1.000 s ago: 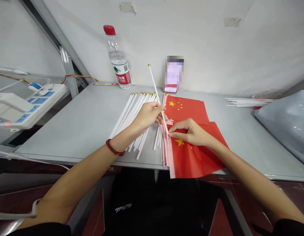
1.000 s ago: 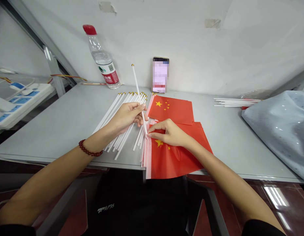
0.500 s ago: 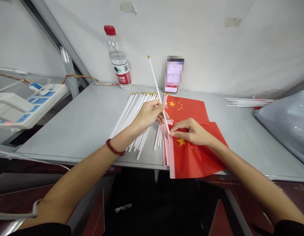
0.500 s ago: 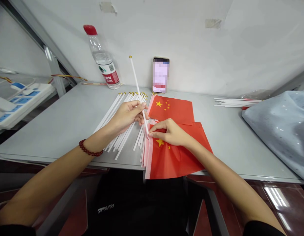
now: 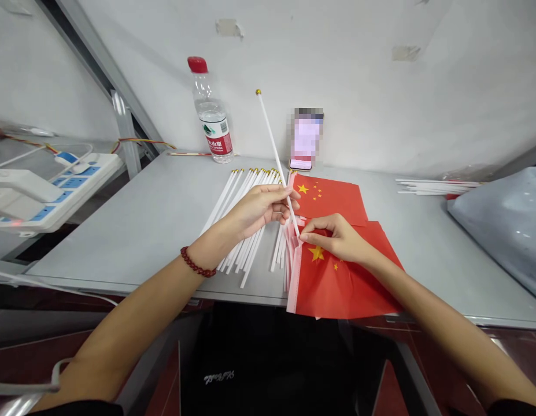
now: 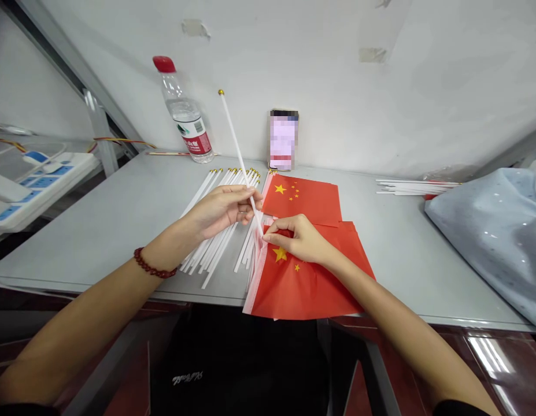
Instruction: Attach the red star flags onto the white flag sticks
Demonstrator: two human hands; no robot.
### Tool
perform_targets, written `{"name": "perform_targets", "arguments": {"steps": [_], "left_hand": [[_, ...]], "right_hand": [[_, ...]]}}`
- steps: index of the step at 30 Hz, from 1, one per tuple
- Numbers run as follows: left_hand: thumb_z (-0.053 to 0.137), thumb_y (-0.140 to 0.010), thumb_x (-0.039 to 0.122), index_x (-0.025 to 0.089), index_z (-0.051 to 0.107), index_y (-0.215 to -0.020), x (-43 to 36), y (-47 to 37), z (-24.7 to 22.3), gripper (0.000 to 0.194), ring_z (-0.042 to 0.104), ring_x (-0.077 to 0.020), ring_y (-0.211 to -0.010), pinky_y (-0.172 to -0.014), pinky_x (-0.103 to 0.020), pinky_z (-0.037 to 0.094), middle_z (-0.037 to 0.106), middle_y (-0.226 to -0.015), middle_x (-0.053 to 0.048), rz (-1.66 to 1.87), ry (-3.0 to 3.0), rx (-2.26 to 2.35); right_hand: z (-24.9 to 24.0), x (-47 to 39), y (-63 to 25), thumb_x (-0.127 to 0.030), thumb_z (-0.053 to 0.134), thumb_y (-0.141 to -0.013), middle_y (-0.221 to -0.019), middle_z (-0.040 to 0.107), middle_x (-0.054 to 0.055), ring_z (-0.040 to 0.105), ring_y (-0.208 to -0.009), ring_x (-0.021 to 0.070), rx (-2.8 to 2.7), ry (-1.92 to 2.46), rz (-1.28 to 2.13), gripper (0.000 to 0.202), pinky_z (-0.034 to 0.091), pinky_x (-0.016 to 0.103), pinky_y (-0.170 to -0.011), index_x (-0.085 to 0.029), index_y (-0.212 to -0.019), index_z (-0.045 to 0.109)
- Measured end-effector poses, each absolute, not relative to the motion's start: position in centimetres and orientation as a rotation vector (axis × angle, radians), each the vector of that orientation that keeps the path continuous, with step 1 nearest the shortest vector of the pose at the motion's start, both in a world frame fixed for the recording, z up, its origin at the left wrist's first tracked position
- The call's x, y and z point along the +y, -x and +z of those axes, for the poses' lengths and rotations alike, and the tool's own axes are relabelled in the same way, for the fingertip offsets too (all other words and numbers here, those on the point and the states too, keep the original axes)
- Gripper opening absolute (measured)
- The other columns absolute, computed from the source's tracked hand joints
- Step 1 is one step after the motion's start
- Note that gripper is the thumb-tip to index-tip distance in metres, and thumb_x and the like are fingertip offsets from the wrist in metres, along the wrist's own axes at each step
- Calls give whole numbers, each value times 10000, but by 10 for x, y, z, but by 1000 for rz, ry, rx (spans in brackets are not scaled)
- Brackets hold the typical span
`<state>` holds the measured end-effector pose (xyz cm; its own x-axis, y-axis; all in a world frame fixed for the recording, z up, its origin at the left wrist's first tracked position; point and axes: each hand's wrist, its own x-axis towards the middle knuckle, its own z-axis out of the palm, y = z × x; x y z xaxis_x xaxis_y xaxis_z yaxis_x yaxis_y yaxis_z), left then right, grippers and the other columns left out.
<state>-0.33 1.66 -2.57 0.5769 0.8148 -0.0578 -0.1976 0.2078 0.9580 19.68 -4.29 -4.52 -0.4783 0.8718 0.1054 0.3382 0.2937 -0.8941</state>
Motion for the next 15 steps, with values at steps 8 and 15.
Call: {"name": "perform_targets", "arguments": {"steps": [8,15], "left_hand": [[623,-860,303,126,703,-825,14,1,-30,197,559,-70,-578,-534,-208,456,650,-794,-51,812,-1208,669],[611,-858,371,155,738,-909,10,2,-27,256,574,-88,-652,-528,-217,452,685,-977,-96,454,-1455,728]], "right_hand": [[-40,-43,-199,-296,590,-883,-771,576,16,523,-710,123,-2036,981,1123,201,425,295,-720,-167,-745,660],[-48,-42,-195,-333,555,-900,-656,508,-18,432,-605,97,-1945,1079,1234,259,380,263,-624,-160,-710,591]]}}
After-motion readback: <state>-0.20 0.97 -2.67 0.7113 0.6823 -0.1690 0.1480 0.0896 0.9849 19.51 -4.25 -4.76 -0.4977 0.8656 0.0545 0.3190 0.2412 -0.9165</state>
